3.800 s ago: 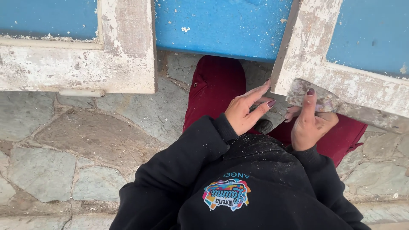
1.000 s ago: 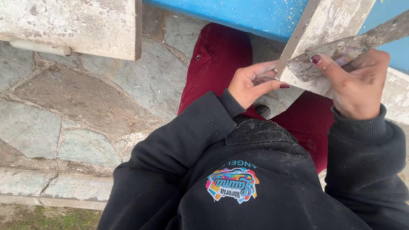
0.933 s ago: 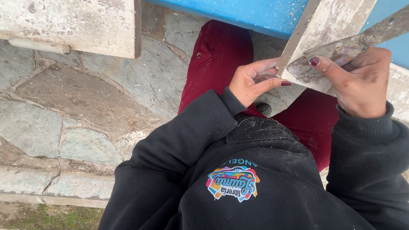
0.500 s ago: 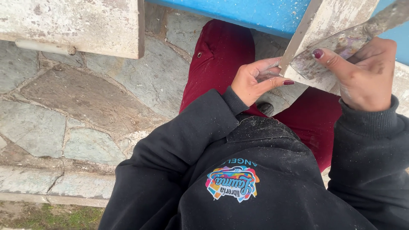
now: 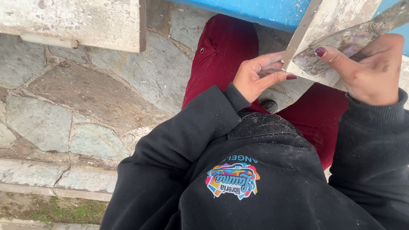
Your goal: Scraping old paint from a wooden window frame using a putty knife.
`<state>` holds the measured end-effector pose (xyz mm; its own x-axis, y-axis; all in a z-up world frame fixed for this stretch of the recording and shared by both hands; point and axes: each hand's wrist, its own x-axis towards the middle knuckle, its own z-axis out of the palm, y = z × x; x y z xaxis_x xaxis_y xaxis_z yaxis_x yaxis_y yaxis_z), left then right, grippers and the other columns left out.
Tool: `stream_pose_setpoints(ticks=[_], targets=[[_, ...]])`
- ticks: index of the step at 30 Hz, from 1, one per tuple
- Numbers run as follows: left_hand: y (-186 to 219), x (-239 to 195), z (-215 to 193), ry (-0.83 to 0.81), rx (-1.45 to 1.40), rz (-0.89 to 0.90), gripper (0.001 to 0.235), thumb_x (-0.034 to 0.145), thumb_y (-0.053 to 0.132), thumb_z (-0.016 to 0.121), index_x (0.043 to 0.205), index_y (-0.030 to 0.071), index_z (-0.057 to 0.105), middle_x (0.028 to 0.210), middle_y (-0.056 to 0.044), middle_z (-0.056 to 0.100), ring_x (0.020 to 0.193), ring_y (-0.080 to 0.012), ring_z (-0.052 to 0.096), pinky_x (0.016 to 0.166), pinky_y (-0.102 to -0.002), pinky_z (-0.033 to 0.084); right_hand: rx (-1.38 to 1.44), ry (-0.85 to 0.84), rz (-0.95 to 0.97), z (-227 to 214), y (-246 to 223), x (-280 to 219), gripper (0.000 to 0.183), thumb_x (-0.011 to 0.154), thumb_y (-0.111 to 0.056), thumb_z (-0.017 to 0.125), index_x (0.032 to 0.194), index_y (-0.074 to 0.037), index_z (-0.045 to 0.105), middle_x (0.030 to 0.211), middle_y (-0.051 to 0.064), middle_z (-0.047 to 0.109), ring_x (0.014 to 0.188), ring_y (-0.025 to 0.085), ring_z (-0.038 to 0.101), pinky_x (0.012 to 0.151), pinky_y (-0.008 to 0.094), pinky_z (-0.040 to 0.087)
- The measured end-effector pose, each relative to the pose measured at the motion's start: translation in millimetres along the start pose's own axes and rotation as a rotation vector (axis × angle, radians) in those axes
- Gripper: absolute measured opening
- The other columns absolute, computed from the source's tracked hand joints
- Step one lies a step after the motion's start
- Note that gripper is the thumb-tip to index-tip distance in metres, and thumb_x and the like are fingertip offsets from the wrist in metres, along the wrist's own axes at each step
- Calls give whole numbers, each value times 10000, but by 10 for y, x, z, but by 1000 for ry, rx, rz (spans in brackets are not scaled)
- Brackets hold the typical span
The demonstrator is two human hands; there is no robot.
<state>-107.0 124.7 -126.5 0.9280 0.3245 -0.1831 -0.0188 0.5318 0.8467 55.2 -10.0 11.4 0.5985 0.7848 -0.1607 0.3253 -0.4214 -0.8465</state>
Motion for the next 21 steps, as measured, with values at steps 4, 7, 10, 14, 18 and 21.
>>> stream_pose_setpoints(ticks=[4,7,10,14,18,21], targets=[[-2,-7,-12,3,4,-36,539,870,13,781,1369,16,580,1109,-177,757,928,-185,754,831,-271,645,-39,4,-6,-5,23,7,276,1104,258,773,933,236,558,989,340,643,729,286,579,580,327,457],[-48,3,-16,14,33,-9,533,855,44,805,1347,37,599,1124,-180,753,984,-194,742,874,-301,650,63,-83,-29,-1,-197,81,133,1065,317,658,1142,324,550,1177,423,635,900,379,638,728,381,534],[21,-6,-11,-5,26,-22,533,871,46,788,1365,45,587,1138,-186,758,983,-200,755,866,-296,654,48,-132,-47,-34,-182,128,143,1027,314,652,1123,335,548,1168,446,633,880,397,650,685,384,537],[-4,15,-28,-14,17,-11,546,861,24,789,1364,43,578,1134,-193,766,966,-215,779,851,-298,672,37,-122,-46,-65,-169,131,138,1022,306,689,1051,319,555,1152,434,642,852,373,644,661,357,519],[13,13,-17,-10,40,-25,547,854,67,802,1355,32,584,1124,-183,764,932,-192,766,821,-281,664,-172,-229,-388,-222,36,251,120,967,245,753,1003,269,641,1016,389,687,754,367,671,630,386,531],[32,9,-6,9,41,-32,553,843,78,805,1345,11,582,1124,-206,763,934,-208,770,815,-289,667,-184,-303,-348,-203,-49,248,124,881,204,784,852,230,667,888,354,706,642,329,668,528,360,510]])
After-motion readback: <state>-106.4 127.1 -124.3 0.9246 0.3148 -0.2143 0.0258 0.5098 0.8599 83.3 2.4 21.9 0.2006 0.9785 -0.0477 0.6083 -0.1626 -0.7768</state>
